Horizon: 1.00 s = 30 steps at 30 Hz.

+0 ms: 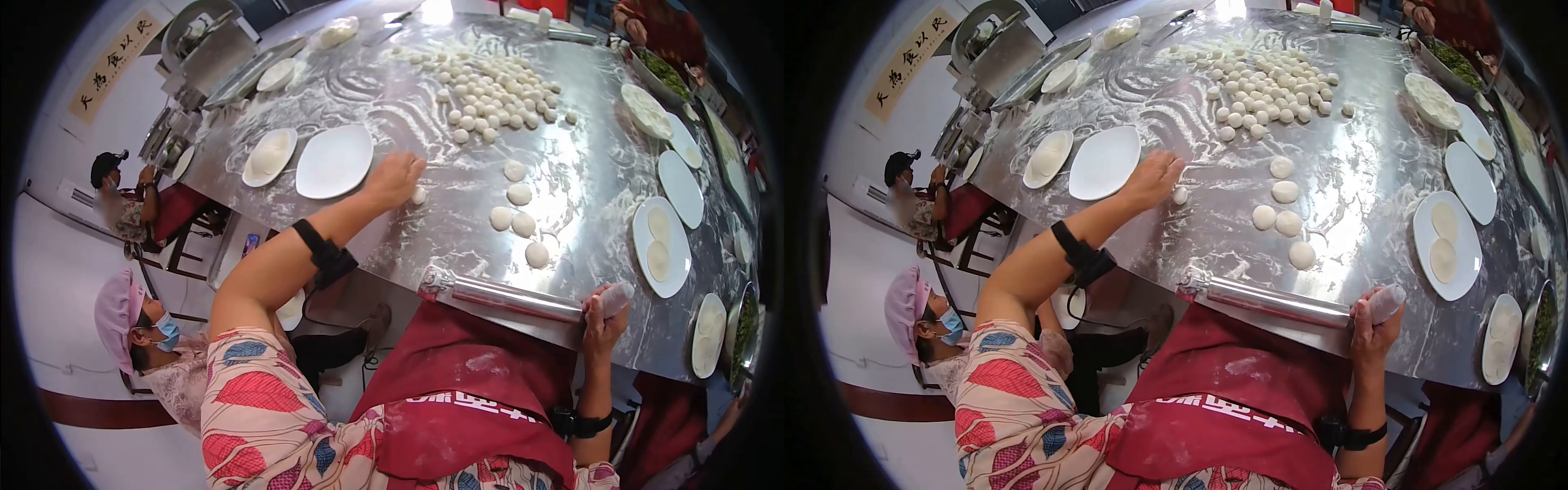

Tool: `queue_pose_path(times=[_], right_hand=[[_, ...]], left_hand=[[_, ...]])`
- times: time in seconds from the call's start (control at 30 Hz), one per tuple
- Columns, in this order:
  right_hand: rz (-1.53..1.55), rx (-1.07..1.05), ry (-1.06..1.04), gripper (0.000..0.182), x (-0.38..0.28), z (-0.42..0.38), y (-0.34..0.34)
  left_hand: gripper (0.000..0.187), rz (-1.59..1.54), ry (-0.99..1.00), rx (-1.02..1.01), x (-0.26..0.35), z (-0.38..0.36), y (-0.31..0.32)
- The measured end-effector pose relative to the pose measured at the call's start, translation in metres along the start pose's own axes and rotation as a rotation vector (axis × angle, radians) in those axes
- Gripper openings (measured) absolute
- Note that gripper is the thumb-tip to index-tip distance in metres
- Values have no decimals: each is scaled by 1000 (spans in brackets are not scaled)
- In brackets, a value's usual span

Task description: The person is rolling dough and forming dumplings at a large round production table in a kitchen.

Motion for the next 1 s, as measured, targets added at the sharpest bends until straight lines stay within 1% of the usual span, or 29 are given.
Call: queue_pose_path(times=[0.1,0.2,0.3,0.4,0.5,0.6,0.63,0.73,0.77,0.87,0.9,1.0], right_hand=[[-3,6,-22,28,2,1,0],[50,53,-32,24,1,3,2],[-4,13,18,26,-1,4,1],[-21,-10,-59,27,-4,8,2],[-12,2,-65,28,-4,6,1],[-34,12,-35,28,-5,6,1],[-40,-1,-34,28,-6,7,1],[-50,-18,-45,27,-9,10,2],[-44,-16,-51,27,-11,11,3],[-26,15,-56,26,-8,7,0],[-15,27,-54,25,-5,5,1],[-62,-36,-25,26,-4,6,0]], left_hand=[[64,-47,62,159,25,-4,6],[80,218,126,199,33,-6,46],[89,260,118,146,34,-5,54],[89,237,145,184,31,-2,54],[87,11,80,69,30,17,38],[74,-32,-148,23,50,47,2],[62,-4,-149,116,57,56,-1],[58,34,-167,86,70,82,13],[47,55,-149,146,72,89,18],[39,-27,-14,123,61,102,25],[31,-15,50,55,56,101,25],[26,165,135,-20,34,81,19]])
Point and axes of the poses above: each hand's wrist, its own z-axis towards the middle knuckle, its own y-axis out of the palm, x = y × z, the point moved 7 cm from there along z, towards the middle knuckle, and after that the axes turned 14 degrees about -y, right-handed, at the moved point
